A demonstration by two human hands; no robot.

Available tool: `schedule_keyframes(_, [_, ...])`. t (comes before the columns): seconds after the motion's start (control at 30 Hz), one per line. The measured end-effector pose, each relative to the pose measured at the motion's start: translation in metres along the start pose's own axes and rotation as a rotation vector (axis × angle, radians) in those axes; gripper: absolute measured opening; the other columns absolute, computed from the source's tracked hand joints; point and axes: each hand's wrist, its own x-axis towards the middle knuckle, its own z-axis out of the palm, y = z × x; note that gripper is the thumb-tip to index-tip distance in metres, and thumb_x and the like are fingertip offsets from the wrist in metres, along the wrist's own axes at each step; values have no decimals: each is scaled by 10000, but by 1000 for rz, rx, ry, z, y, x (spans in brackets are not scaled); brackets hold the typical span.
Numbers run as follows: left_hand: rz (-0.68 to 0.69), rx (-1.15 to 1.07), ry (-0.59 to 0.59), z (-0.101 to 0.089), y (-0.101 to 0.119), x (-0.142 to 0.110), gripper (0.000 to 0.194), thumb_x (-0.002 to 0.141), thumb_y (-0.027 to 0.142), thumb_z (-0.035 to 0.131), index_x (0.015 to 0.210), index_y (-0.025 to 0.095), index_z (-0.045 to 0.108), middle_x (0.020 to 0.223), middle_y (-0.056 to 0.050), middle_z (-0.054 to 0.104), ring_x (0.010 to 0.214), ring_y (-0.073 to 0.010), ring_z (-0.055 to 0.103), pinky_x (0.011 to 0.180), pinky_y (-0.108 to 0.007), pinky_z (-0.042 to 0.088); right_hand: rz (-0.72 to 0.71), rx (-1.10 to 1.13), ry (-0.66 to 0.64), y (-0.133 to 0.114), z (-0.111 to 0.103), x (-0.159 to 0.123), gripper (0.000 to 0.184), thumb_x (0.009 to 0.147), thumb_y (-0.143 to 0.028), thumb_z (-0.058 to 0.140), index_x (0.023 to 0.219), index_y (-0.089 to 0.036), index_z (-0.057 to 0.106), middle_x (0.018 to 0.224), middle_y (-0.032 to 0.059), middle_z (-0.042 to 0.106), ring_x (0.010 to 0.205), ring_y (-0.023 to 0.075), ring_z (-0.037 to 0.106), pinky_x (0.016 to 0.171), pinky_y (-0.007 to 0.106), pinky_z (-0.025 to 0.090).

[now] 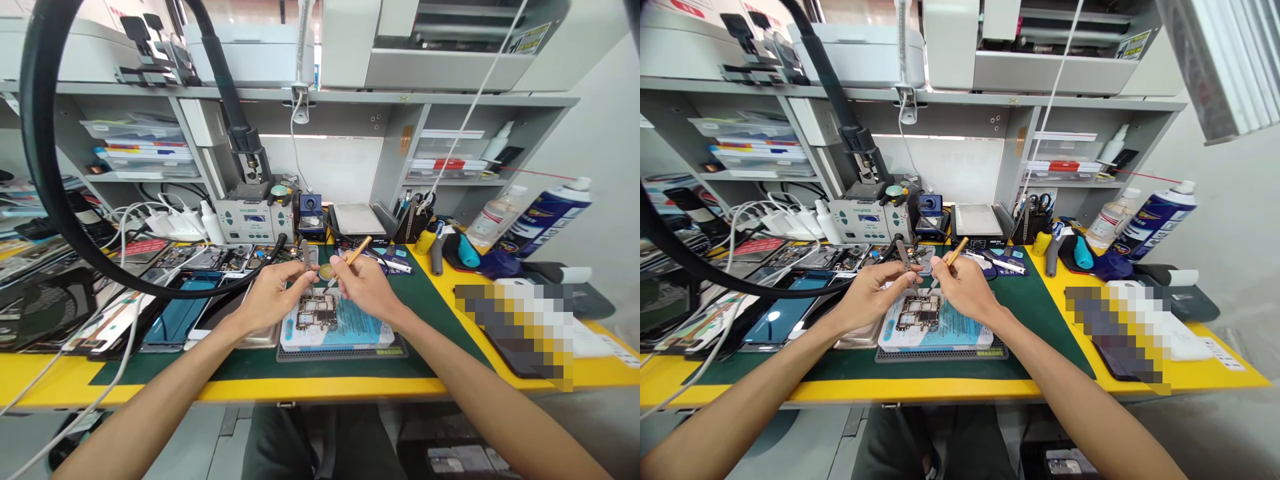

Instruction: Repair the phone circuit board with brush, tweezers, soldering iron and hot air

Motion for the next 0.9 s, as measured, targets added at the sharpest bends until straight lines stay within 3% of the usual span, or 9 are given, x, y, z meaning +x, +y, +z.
schedule_keyframes(0.27, [63,69,-14,-2,2,2,339,999,338,514,737,157,629,726,-10,607,690,-141,540,666,-260,391,26,-56,-37,-5,1,1,418,1026,-451,477,707,-189,538,584,-24,572,492,115,526,537,245,407])
schedule_keyframes(0.6, [87,76,-31,-1,-1,2,334,1012,330,497,762,160,637,767,-23,616,727,-149,551,701,-265,396,405,137,-76,-3,-1,15,343,1013,-285,557,710,-138,615,513,3,623,331,59,430,368,185,316])
schedule_keyframes(0.73, [102,93,-29,-1,0,2,335,1015,328,489,751,167,619,755,-21,607,719,-150,544,696,-264,394,491,191,-100,-5,-5,17,358,1014,-282,557,693,-135,618,446,0,579,299,59,398,295,172,214])
schedule_keyframes(0.9, [116,95,-30,-1,0,2,326,1015,317,492,750,167,607,742,-11,584,706,-141,524,688,-263,381,532,267,-118,1,-8,20,325,989,-317,609,724,-128,628,534,35,639,317,58,428,256,157,199])
